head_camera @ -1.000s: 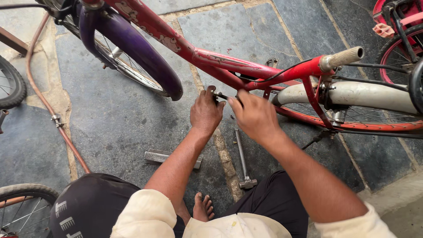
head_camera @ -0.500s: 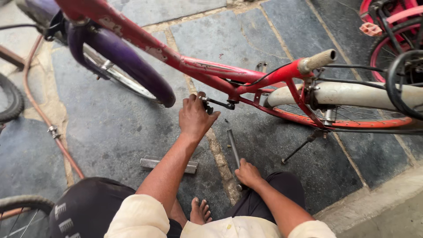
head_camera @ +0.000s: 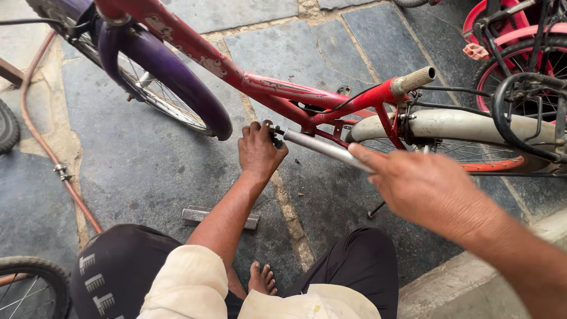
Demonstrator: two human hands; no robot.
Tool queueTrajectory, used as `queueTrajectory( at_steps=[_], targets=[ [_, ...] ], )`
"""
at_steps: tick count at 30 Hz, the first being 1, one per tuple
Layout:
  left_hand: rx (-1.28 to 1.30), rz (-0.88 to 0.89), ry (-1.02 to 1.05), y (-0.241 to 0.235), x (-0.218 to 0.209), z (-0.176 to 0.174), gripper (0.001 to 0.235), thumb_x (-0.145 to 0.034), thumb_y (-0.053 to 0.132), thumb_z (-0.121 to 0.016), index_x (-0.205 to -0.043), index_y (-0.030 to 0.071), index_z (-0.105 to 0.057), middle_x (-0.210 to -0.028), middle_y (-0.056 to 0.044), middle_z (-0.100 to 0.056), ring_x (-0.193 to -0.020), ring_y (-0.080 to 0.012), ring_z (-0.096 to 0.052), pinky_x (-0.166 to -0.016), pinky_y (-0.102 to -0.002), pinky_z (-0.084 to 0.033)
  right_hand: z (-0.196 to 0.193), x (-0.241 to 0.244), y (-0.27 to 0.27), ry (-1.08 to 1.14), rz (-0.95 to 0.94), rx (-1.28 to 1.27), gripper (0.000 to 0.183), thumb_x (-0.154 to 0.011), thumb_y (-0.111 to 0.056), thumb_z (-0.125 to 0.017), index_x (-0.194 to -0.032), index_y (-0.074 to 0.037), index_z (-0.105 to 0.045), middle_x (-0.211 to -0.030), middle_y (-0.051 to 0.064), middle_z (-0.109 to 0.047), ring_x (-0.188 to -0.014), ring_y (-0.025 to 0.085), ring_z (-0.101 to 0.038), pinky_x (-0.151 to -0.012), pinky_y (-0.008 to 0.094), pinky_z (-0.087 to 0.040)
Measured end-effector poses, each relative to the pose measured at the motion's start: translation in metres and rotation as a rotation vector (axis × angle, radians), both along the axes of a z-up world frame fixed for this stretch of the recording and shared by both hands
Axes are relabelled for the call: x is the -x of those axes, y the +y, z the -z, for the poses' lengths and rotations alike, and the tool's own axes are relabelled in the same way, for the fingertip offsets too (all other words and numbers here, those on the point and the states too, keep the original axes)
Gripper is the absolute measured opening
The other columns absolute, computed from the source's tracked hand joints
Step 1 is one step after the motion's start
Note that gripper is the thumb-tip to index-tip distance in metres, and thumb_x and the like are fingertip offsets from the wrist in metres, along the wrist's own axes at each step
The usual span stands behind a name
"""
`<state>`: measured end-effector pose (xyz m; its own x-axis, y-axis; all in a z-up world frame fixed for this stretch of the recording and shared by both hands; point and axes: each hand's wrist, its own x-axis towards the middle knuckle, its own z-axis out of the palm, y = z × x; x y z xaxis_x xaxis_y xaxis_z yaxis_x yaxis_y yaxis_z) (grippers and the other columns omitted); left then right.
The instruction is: The person removes a bicycle pedal from the crank arm using a wrench and a hammer. They then pick up a new pedal and install it onto the crank arm, tightening it by hand and with the wrench.
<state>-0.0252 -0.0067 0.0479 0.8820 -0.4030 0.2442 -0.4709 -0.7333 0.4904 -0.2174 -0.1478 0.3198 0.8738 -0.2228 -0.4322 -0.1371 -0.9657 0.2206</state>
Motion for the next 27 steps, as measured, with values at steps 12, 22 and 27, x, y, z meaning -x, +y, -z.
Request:
queueTrajectory(
  at_steps=[12, 22, 27],
  targets=[
    [0.017, -0.001, -0.067, 0.000, 0.001, 0.004, 0.051, -0.073, 0.026, -0.075, -0.119, 0.005, -0.064, -0.111, -0.017, -0.059, -0.113, -0.0337, -0.056, -0.086, -0.050, -0.049, -0.082, -0.098, 0.070, 0.201, -0.433, 0.380, 0.025, -0.097, -0.028, -0.062, -0.118, -0.018, -0.072, -0.094, 0.006, -0.074, -0.084, 0.023, -0.075, -0.073, 0.041, -0.061],
    [0.123, 0.026, -0.067, 0.006, -0.004, -0.002, 0.052, -0.072, 0.029, -0.074, -0.119, 0.008, -0.068, -0.105, -0.014, -0.065, -0.103, -0.0328, -0.061, -0.083, -0.049, -0.051, -0.077, -0.116, 0.074, 0.279, -0.312, 0.234, 0.024, -0.090, -0.017, -0.065, -0.113, -0.016, -0.074, -0.101, 0.010, -0.074, -0.086, 0.027, -0.075, -0.074, 0.044, -0.062],
    [0.141, 0.064, -0.064, 0.003, 0.006, -0.007, 0.049, -0.076, 0.029, -0.075, -0.119, 0.007, -0.067, -0.095, -0.012, -0.066, -0.090, -0.0333, -0.065, -0.079, -0.049, -0.053, -0.069, -0.081, 0.052, 0.246, -0.446, 0.230, 0.018, -0.089, -0.017, -0.063, -0.101, -0.010, -0.074, -0.090, 0.009, -0.076, -0.082, 0.027, -0.075, -0.070, 0.044, -0.062]
  ],
)
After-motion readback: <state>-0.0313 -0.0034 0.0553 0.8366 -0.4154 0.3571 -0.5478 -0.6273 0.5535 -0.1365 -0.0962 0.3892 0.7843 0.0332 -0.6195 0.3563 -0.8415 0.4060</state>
